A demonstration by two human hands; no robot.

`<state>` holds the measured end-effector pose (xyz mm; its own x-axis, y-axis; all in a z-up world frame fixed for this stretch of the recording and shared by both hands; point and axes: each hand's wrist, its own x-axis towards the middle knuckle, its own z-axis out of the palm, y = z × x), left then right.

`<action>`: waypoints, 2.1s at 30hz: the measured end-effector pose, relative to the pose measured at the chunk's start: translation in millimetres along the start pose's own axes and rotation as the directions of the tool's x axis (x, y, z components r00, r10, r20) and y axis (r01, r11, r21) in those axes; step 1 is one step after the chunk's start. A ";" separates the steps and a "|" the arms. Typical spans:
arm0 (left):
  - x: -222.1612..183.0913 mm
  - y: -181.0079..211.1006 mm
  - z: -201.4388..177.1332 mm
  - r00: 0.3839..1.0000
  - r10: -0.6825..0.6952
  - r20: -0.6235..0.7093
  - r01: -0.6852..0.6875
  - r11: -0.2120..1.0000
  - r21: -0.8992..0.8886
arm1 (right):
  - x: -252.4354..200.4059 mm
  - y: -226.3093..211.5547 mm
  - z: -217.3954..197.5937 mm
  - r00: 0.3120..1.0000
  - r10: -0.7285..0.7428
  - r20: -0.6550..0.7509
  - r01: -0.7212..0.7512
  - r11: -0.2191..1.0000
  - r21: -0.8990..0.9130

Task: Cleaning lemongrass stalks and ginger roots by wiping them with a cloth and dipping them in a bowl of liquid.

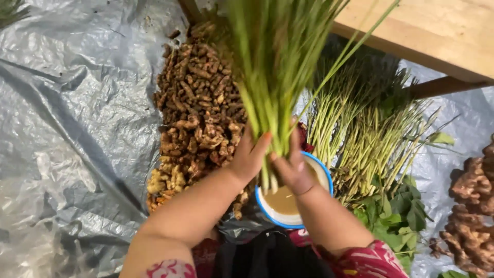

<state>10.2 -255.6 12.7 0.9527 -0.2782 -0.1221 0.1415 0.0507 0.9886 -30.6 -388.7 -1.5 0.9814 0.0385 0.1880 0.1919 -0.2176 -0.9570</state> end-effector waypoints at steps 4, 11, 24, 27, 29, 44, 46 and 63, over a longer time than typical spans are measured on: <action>110.4 69.3 60.9 0.968 0.201 0.151 -0.188 0.977 -0.099 | 78.8 -24.6 -93.3 0.985 -0.163 -0.049 0.170 0.966 0.194; 328.8 81.0 145.7 0.879 0.363 0.309 -0.338 0.932 -0.131 | 221.3 -47.9 -220.2 0.860 0.325 -0.393 -0.398 0.909 -0.119; 454.1 30.4 149.5 0.971 -0.015 0.241 -0.180 0.620 0.764 | 327.2 150.3 -270.9 0.981 0.143 -0.129 -0.191 0.800 -0.569; 461.6 28.8 156.0 0.960 -0.043 0.277 -0.202 0.580 0.789 | 329.2 158.4 -270.6 0.987 0.151 -0.052 -0.140 0.660 -0.738; 464.9 47.9 158.6 0.960 -0.077 0.268 -0.179 0.569 0.802 | 341.1 138.0 -270.6 0.979 0.189 -0.072 -0.170 0.579 -0.797; 395.3 59.9 100.0 0.855 0.377 0.355 -0.468 0.856 0.218 | 338.2 77.4 -261.0 0.870 0.393 -0.297 -0.473 0.837 -0.276; 395.2 64.5 101.2 0.840 0.396 0.371 -0.494 0.841 0.222 | 327.0 14.4 -257.6 0.812 0.515 -0.275 -0.572 0.797 -0.194; 401.2 51.4 95.1 0.845 0.371 0.386 -0.466 0.864 0.190 | 247.8 34.7 -229.0 0.887 0.254 -0.386 -0.124 0.935 0.331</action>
<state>374.1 -455.8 22.9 0.7535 -0.5862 0.2975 -0.3729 -0.0083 0.9279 218.4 -610.0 62.5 0.9173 -0.3981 0.0088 0.0592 0.1144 -0.9917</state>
